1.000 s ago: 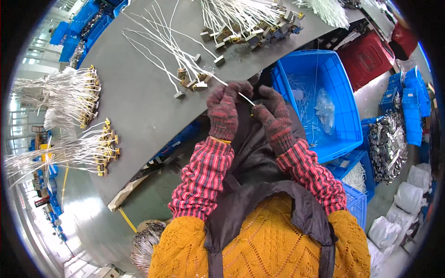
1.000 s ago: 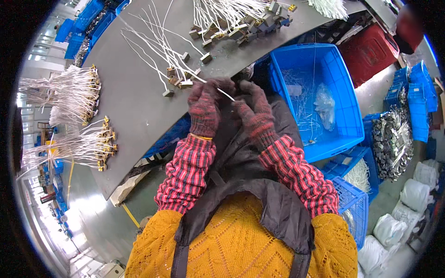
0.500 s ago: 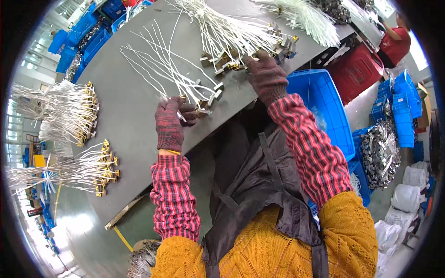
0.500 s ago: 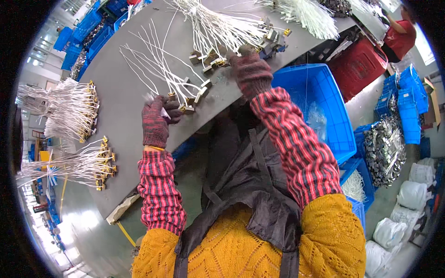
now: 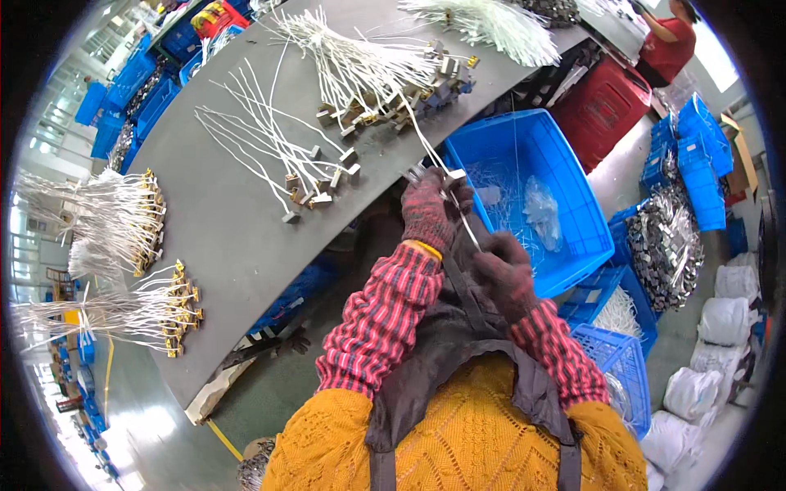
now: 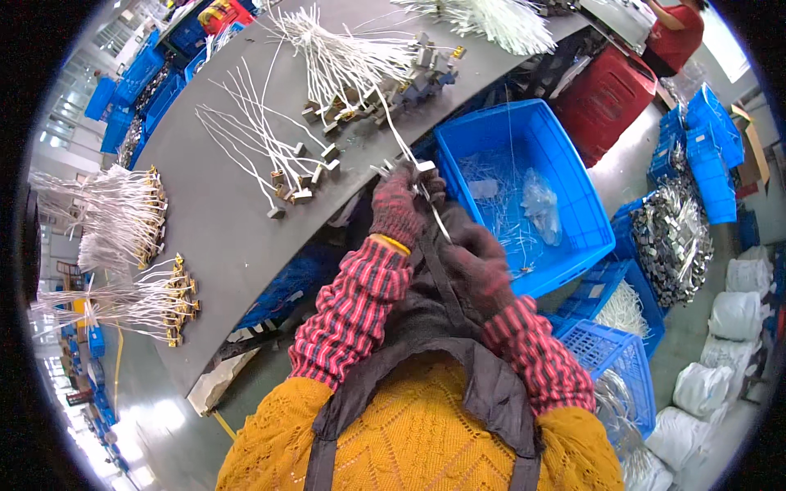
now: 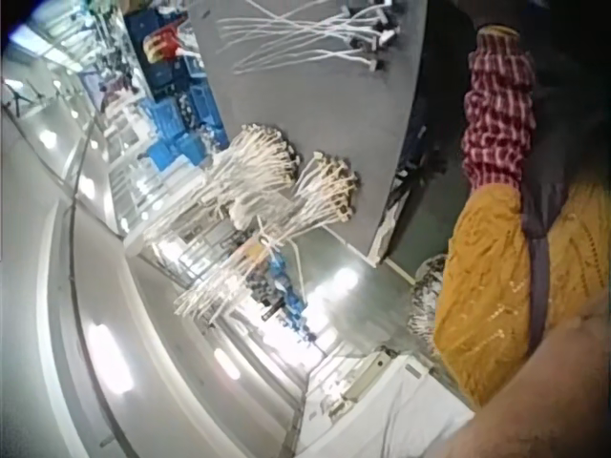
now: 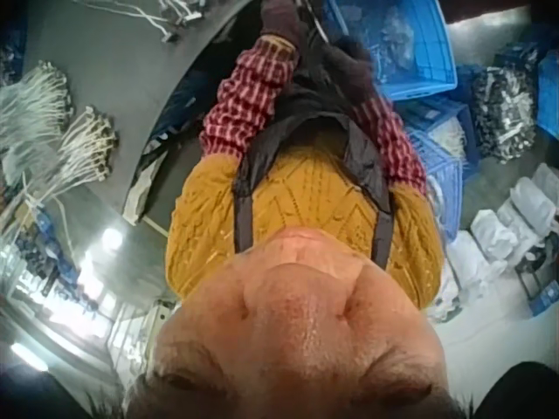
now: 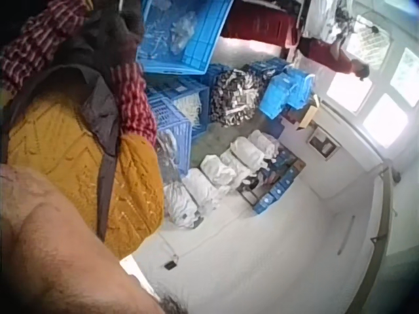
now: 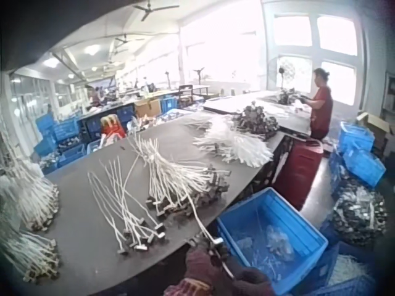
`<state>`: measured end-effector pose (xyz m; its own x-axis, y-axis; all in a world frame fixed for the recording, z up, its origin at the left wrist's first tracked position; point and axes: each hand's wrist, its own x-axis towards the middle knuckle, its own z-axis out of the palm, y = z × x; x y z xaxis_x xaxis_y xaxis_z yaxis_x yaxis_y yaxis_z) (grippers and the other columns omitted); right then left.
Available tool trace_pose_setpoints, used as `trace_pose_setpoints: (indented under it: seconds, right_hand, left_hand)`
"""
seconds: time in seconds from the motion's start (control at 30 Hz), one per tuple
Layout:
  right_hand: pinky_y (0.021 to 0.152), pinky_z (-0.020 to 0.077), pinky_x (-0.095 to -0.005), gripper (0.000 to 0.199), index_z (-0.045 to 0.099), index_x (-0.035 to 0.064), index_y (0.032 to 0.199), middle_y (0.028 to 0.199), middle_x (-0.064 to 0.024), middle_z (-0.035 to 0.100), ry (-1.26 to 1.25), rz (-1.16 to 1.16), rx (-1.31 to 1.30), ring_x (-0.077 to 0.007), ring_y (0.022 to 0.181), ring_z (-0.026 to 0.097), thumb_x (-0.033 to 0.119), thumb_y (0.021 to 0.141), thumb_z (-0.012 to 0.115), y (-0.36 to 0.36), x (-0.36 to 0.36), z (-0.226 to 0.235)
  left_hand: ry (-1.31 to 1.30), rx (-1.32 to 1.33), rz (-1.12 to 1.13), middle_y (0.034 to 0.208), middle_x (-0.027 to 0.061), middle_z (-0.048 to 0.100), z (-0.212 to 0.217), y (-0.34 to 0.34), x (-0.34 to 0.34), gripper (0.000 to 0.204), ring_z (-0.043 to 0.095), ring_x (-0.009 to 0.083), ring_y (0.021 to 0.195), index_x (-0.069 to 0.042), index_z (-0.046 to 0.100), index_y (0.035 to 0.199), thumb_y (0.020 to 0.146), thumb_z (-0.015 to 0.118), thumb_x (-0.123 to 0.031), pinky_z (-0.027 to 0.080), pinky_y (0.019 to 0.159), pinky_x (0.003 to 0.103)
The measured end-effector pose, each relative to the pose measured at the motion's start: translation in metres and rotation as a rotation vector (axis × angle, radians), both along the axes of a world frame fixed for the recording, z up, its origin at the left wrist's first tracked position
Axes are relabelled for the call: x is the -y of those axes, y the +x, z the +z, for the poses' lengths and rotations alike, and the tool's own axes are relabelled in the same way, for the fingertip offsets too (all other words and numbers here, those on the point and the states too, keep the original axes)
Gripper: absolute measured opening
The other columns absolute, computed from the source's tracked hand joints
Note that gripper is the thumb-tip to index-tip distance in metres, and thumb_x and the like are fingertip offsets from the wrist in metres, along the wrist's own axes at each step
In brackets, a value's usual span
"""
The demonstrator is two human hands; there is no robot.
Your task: Assembling multiple wire harnesses by organizing and bundling individual wires at a production workbench.
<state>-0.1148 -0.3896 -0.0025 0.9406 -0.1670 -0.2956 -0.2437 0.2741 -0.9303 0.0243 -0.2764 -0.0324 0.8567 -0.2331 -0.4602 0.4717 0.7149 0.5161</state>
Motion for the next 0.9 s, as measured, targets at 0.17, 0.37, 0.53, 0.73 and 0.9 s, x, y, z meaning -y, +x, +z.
trace_pose_setpoints:
  seconds: [0.17, 0.37, 0.53, 0.73, 0.9]
  right_hand:
    - [0.049, 0.0419, -0.0255, 0.018, 0.066, 0.0051, 0.095, 0.070, -0.0018, 0.059, -0.259, -0.155, -0.187, -0.0104, 0.057, 0.053, 0.014, 0.080, 0.062, -0.102, 0.085, -0.046]
    - [0.051, 0.0468, -0.0270, 0.025, 0.067, 0.0046, 0.106, 0.078, -0.0048, 0.065, -0.413, -0.170, -0.563, -0.0122, 0.061, 0.057, 0.007, 0.082, 0.062, -0.229, 0.173, -0.110]
    - [0.042, 0.0461, -0.0284, 0.027, 0.065, 0.0042, 0.108, 0.075, -0.0078, 0.063, -0.373, -0.260, -0.554, -0.0152, 0.055, 0.058, 0.010, 0.082, 0.061, -0.304, 0.215, -0.144]
    - [0.039, 0.0466, -0.0287, 0.028, 0.063, 0.0040, 0.112, 0.083, -0.0091, 0.066, -0.322, -0.309, -0.527, -0.0163, 0.055, 0.059, 0.009, 0.085, 0.061, -0.344, 0.244, -0.167]
    - [0.038, 0.0475, -0.0292, 0.030, 0.062, 0.0019, 0.113, 0.094, -0.0104, 0.068, -0.306, -0.386, -0.517, -0.0171, 0.055, 0.059, 0.005, 0.083, 0.062, -0.348, 0.252, -0.182]
  left_hand:
    - [0.989, 0.739, 0.087, 0.088, 0.0055, 0.069, 0.005, 0.042, -0.001, 0.029, 0.067, 0.0205, 0.079, -0.007, 0.062, 0.106, 0.080, 0.071, -0.013, 0.055, 0.069, 0.031]
    - [-0.012, 0.131, 0.180, 0.085, 0.0108, 0.070, -0.001, 0.076, -0.023, 0.012, 0.069, 0.0242, 0.075, -0.007, 0.064, 0.096, 0.094, 0.059, -0.017, 0.059, 0.067, 0.037]
    - [-0.049, 0.044, 0.264, 0.090, 0.0111, 0.068, -0.021, 0.052, -0.048, 0.017, 0.069, 0.0301, 0.078, -0.006, 0.062, 0.099, 0.095, 0.060, -0.023, 0.060, 0.070, 0.044]
    - [0.096, 0.010, 0.367, 0.101, 0.0141, 0.068, -0.011, 0.048, -0.081, 0.024, 0.067, 0.0314, 0.091, -0.008, 0.059, 0.109, 0.099, 0.054, -0.029, 0.059, 0.077, 0.046]
    - [0.170, 0.083, 0.383, 0.094, 0.0123, 0.067, 0.005, 0.051, -0.089, 0.023, 0.068, 0.0302, 0.085, -0.009, 0.060, 0.105, 0.099, 0.051, -0.029, 0.059, 0.075, 0.044]
